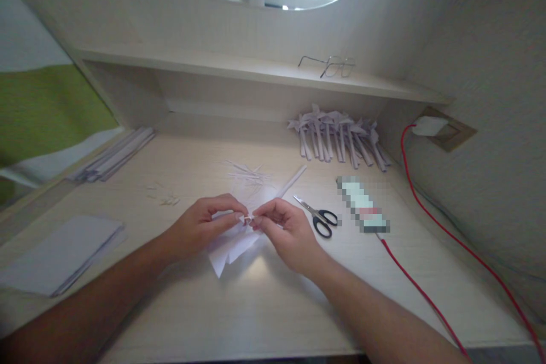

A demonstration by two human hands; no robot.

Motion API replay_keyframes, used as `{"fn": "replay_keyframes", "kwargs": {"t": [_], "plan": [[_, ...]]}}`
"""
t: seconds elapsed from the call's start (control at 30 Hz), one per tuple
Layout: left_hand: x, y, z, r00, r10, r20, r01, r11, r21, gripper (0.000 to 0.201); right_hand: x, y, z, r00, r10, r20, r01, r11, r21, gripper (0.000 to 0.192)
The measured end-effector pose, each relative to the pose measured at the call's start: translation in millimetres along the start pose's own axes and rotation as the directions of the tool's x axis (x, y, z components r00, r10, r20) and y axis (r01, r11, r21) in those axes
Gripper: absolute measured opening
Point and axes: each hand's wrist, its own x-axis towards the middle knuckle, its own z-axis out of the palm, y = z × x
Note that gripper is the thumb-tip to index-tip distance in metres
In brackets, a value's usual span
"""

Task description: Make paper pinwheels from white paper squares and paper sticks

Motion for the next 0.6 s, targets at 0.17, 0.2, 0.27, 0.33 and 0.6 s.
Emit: {"fn": "replay_keyframes", "kwargs": {"t": [0.17,0.2,0.27,0.33,0.6], "plan": [[-0.8,1.5,2.0,1.0,-0.008,-0.023,0.008,1.0,0.012,0.016,-3.8,1.3,-0.5,0.997,-0.078,-0.028,0.071,0.977,-0.199,0.007],[-0.8,1.9,2.5,1.0,-0.008,-0.029,0.008,1.0,0.007,0.016,-4.3,1.1,-0.5,0.995,-0.094,-0.027,0.086,0.97,-0.226,0.007],[-0.5,2.6,3.2,0.999,-0.007,-0.04,0.007,1.0,-0.002,0.016,-4.8,0.2,-0.4,0.993,-0.116,-0.024,0.105,0.96,-0.258,0.008],[0.0,3.3,3.4,0.999,-0.012,-0.051,0.012,1.0,-0.007,0.016,-4.9,-1.0,-0.1,0.991,-0.129,-0.028,0.116,0.954,-0.278,0.007],[-0.2,1.5,2.6,0.997,0.035,-0.065,-0.039,0.997,-0.061,0.011,-4.3,-2.9,-0.1,0.99,-0.139,-0.014,0.131,0.958,-0.254,0.007]]}}
